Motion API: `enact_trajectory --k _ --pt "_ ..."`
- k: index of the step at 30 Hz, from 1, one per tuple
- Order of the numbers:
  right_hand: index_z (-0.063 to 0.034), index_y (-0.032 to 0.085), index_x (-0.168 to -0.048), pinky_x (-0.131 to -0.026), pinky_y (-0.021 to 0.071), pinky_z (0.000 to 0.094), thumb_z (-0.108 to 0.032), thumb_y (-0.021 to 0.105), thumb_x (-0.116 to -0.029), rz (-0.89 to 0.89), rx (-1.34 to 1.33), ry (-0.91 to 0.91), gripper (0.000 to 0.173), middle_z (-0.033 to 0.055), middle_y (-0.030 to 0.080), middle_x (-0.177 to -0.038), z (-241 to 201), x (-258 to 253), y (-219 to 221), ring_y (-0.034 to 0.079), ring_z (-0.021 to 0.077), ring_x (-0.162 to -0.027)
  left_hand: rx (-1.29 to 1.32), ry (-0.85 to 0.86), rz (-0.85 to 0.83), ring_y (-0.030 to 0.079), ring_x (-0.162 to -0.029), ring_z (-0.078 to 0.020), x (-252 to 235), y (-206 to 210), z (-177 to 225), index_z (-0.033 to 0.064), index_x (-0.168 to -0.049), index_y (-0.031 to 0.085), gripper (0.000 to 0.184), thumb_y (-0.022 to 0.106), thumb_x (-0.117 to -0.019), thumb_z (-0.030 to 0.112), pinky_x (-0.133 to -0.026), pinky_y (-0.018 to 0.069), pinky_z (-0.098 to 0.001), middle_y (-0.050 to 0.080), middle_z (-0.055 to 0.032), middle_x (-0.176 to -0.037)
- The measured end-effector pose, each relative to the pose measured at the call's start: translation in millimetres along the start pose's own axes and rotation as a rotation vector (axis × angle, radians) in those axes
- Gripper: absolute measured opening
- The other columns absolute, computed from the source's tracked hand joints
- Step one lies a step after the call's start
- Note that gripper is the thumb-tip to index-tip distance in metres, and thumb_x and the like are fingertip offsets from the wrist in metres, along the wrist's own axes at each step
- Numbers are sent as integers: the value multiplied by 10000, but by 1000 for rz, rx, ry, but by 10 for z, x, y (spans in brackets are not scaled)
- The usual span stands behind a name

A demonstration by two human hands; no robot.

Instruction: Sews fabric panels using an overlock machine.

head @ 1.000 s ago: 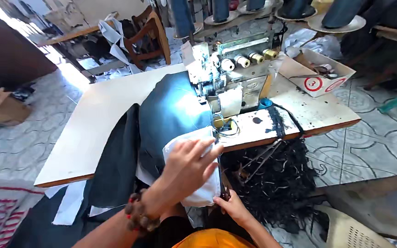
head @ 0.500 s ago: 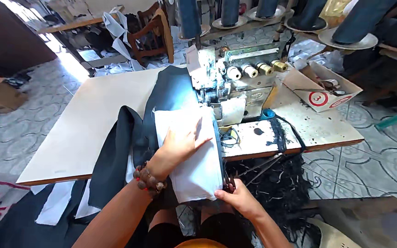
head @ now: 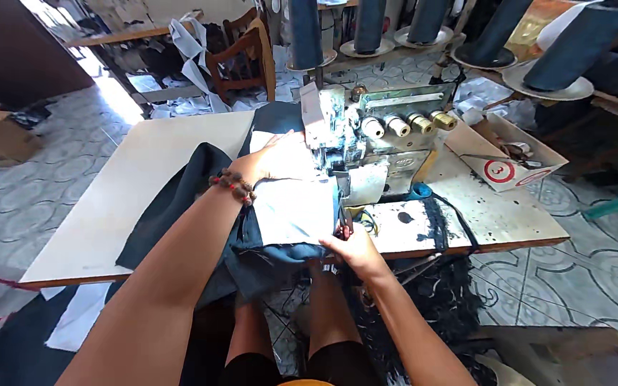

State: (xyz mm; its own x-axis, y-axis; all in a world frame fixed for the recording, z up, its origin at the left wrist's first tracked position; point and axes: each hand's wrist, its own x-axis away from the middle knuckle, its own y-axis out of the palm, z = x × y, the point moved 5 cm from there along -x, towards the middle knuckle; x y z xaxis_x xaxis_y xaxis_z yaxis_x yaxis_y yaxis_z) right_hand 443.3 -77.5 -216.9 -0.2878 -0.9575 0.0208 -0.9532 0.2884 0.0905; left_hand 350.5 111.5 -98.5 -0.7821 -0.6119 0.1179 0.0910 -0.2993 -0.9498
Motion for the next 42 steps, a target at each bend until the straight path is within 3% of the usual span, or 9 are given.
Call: enact_trajectory --k 4,7,9,14,22,26,31,34,42 --pt "-60 543 -991 -488 461 187 -5 775 -820 130 -32 -171 294 -27 518 -700 -36 -26 27 495 29 -523 -167 15 223 243 -1537 -402 -131 55 -247 149 -1566 426 856 761 -862 503 -1164 198 -727 303 -133 -1664" --pt "-71 554 -1054 -502 483 188 -47 755 -837 162 40 -345 297 -22 536 -770 -142 1 -7 509 26 -550 -260 302 534 676 -1047 -405 734 174 496 43 -1138 742 436 743 -880 395 -911 510 -623 721 -194 -1104" --pt "-73 592 -1051 -491 483 202 -47 720 -863 135 55 -366 228 -10 578 -782 -170 2 -30 521 38 -541 -178 320 518 703 -1020 -314 1108 562 743 90 -1240 712 465 817 -826 273 -825 578 -560 714 -114 -1177" --pt "-77 685 -1020 -456 458 179 -31 729 -892 13 157 -424 144 -10 677 -828 -276 -7 -166 526 25 -512 -330 335 794 669 -1176 -280 1297 954 475 209 -1261 739 435 596 -933 -39 -949 488 -546 688 2 -1350" --pt "-8 726 -949 -770 544 407 -49 676 -916 258 664 -513 73 126 717 -924 -741 -394 -231 673 211 -830 -307 258 558 704 -914 -395 1080 388 492 144 -1188 774 378 632 -913 -74 -810 548 -565 744 -164 -1011" --pt "11 700 -947 -712 539 475 -70 646 -939 379 774 -601 98 162 690 -850 -745 -608 -181 671 287 -766 -183 -61 304 671 -1069 -459 886 173 481 83 -1236 732 305 589 -975 13 -904 510 -635 710 -237 -1138" --pt "-18 568 -1303 -751 554 579 -105 679 -976 307 846 -450 356 249 667 -1104 -573 -340 -260 683 406 -909 -200 -98 238 493 -1339 -443 409 146 108 90 -1309 690 378 543 -983 213 -985 464 -625 557 -216 -1427" --pt "19 487 -1388 -901 529 598 -274 697 -989 238 919 -275 537 285 548 -1329 -505 -182 -354 635 429 -1105 -33 -93 445 543 -1264 -442 476 187 -57 112 -1325 689 377 587 -994 260 -978 477 -614 545 -227 -1412" --pt "-26 643 -1186 -781 522 611 -292 598 -1035 43 1190 -168 309 210 692 -967 -1036 -148 163 685 402 -936 237 66 997 628 -1089 -302 1260 640 -148 50 -1365 601 372 602 -993 62 -929 542 -422 605 -199 -1235"
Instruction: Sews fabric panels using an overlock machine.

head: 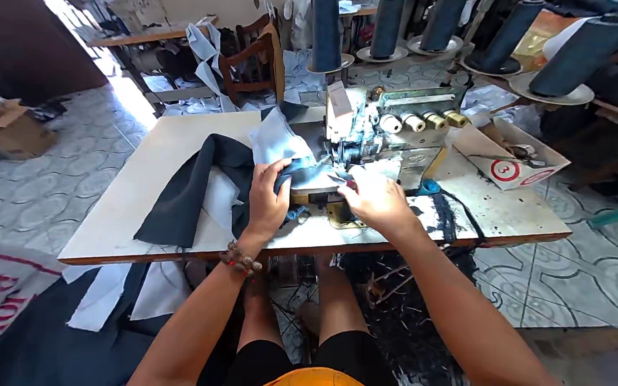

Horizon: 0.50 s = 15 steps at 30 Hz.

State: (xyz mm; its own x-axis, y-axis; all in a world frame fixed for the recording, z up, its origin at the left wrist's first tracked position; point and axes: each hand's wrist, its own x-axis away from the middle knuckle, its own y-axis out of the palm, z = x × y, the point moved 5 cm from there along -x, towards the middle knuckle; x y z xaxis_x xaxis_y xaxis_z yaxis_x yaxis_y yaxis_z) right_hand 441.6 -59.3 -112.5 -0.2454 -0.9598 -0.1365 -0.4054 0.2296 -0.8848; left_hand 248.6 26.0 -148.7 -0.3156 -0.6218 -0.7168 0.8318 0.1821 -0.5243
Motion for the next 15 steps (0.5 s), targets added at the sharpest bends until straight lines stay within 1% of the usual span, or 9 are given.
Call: enact_trajectory --k 2,5,7,8,9,10,12,13,15 --pt "-28 586 -1265 -825 519 601 -317 515 -1069 -137 166 28 356 219 688 -1068 -237 -173 27 676 412 -1043 13 37 19 623 -1058 -282 31 -5 12 47 -1333 632 354 605 -981 50 -908 543 -402 603 -188 -1188" --pt "-3 622 -1190 -854 522 578 -292 459 -1094 -158 170 -62 346 234 670 -1105 -410 -275 148 663 409 -1085 29 84 18 632 -1073 -296 66 -83 25 10 -1354 599 366 621 -994 71 -928 544 -398 605 -215 -1209" --pt "3 636 -1186 -845 524 602 -272 472 -1092 -12 10 -158 333 241 681 -1051 -345 -169 236 677 422 -1027 -21 42 -51 617 -1192 -331 85 -165 -16 -4 -1444 484 614 754 -920 169 -998 535 -436 568 -242 -1355" --pt "2 647 -1224 -840 533 614 -260 505 -1080 89 -83 -220 330 239 700 -1036 -270 -87 303 691 421 -996 -70 -22 -135 564 -1297 -369 92 -188 -63 -1 -1497 430 797 832 -853 241 -1070 490 -500 519 -248 -1452" --pt "2 644 -1279 -851 538 625 -251 542 -1065 125 -153 -265 347 234 714 -1053 -183 -21 412 702 417 -987 -111 -110 -261 493 -1376 -409 117 -183 -145 8 -1535 401 890 863 -819 268 -1118 417 -586 471 -249 -1517" --pt "12 634 -1268 -822 535 640 -246 581 -1048 90 -195 -284 343 233 714 -1020 -108 30 547 702 421 -944 -135 -203 -405 449 -1419 -416 168 -165 -272 38 -1547 414 870 854 -825 245 -1136 352 -656 462 -226 -1543" --pt "45 626 -1207 -771 537 653 -242 649 -1012 16 -206 -328 348 244 713 -968 -16 134 791 706 430 -871 -147 -323 -640 435 -1443 -392 362 -283 -509 99 -1551 448 739 759 -881 97 -1156 284 -692 483 -188 -1548" --pt "57 627 -1177 -741 534 661 -265 683 -984 24 -191 -355 380 250 709 -939 21 153 869 702 437 -834 -174 -316 -695 421 -1459 -382 480 -480 -575 125 -1541 474 708 717 -884 16 -1178 254 -683 489 -165 -1552" --pt "75 623 -1150 -703 510 694 -308 700 -967 48 -133 -390 431 282 692 -918 59 130 961 684 486 -811 -315 -224 -674 405 -1475 -378 830 -1125 -780 192 -1492 556 718 681 -845 -94 -1196 223 -687 510 -119 -1548"
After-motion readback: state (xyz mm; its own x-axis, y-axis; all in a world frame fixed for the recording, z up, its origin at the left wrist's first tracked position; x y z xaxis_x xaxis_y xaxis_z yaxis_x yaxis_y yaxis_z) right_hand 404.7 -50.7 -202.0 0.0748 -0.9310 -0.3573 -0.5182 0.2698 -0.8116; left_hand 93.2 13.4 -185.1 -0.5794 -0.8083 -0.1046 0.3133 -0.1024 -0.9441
